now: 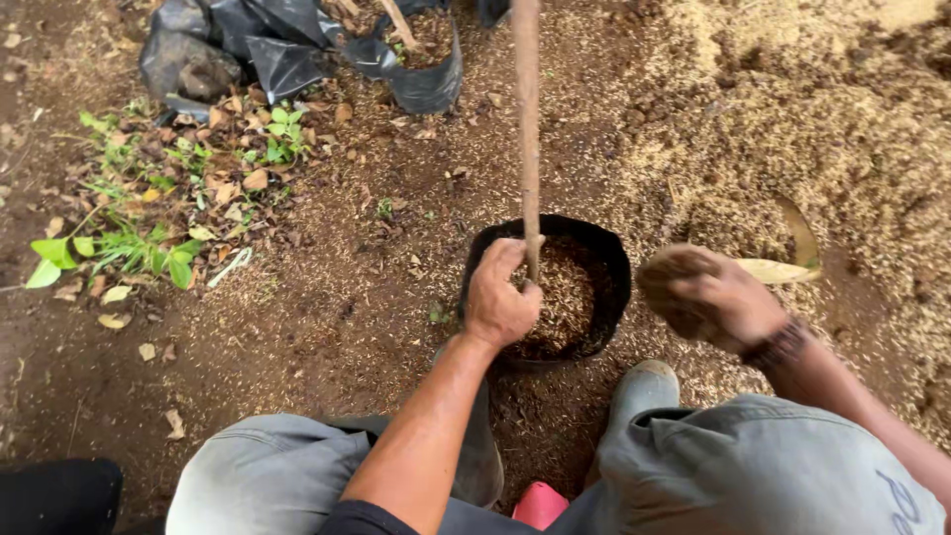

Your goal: The person fills a black polybag with soil using a shovel and a wooden stick. They scoop soil from a large pile, pour it into the bag, and use the stick to compact and level the soil inside.

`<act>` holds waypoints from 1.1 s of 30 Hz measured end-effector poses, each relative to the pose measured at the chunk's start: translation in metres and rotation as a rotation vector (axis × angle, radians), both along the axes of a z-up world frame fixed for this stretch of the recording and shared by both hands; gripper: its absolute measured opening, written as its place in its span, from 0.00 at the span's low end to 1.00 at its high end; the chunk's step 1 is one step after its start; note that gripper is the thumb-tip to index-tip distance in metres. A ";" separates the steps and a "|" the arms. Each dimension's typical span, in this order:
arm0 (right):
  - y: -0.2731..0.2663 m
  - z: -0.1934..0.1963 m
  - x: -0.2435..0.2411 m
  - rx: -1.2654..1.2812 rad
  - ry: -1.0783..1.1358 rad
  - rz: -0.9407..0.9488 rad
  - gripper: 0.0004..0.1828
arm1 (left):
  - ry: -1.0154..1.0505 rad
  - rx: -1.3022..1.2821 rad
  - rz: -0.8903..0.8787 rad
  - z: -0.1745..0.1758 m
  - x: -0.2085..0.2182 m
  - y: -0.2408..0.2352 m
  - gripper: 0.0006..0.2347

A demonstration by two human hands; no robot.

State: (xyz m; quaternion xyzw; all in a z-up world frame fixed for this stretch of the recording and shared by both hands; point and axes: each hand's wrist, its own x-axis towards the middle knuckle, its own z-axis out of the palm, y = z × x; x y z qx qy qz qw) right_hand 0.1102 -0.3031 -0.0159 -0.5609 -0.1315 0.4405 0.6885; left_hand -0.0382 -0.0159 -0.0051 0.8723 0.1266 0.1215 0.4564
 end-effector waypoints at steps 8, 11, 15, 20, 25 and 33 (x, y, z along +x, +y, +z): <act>0.145 0.025 0.009 -0.721 -0.382 0.363 0.19 | -0.284 0.059 0.002 0.022 -0.020 -0.008 0.16; 0.156 0.007 0.009 -0.250 -0.967 0.400 0.15 | -0.287 0.060 -0.010 0.022 -0.022 -0.010 0.16; 0.158 -0.012 -0.002 0.075 -1.829 0.439 0.11 | -0.291 0.060 -0.033 0.023 -0.025 -0.011 0.14; 0.128 0.000 -0.027 -0.787 -1.237 0.531 0.16 | -0.129 -0.052 -0.015 0.013 -0.028 -0.012 0.18; 0.050 -0.001 -0.045 -0.246 -0.996 -0.140 0.15 | 0.019 -0.029 -0.103 -0.027 -0.018 0.000 0.22; -0.219 -0.153 -0.206 -1.445 -0.442 -1.114 0.19 | 0.118 -0.091 -0.279 -0.053 -0.010 0.029 0.12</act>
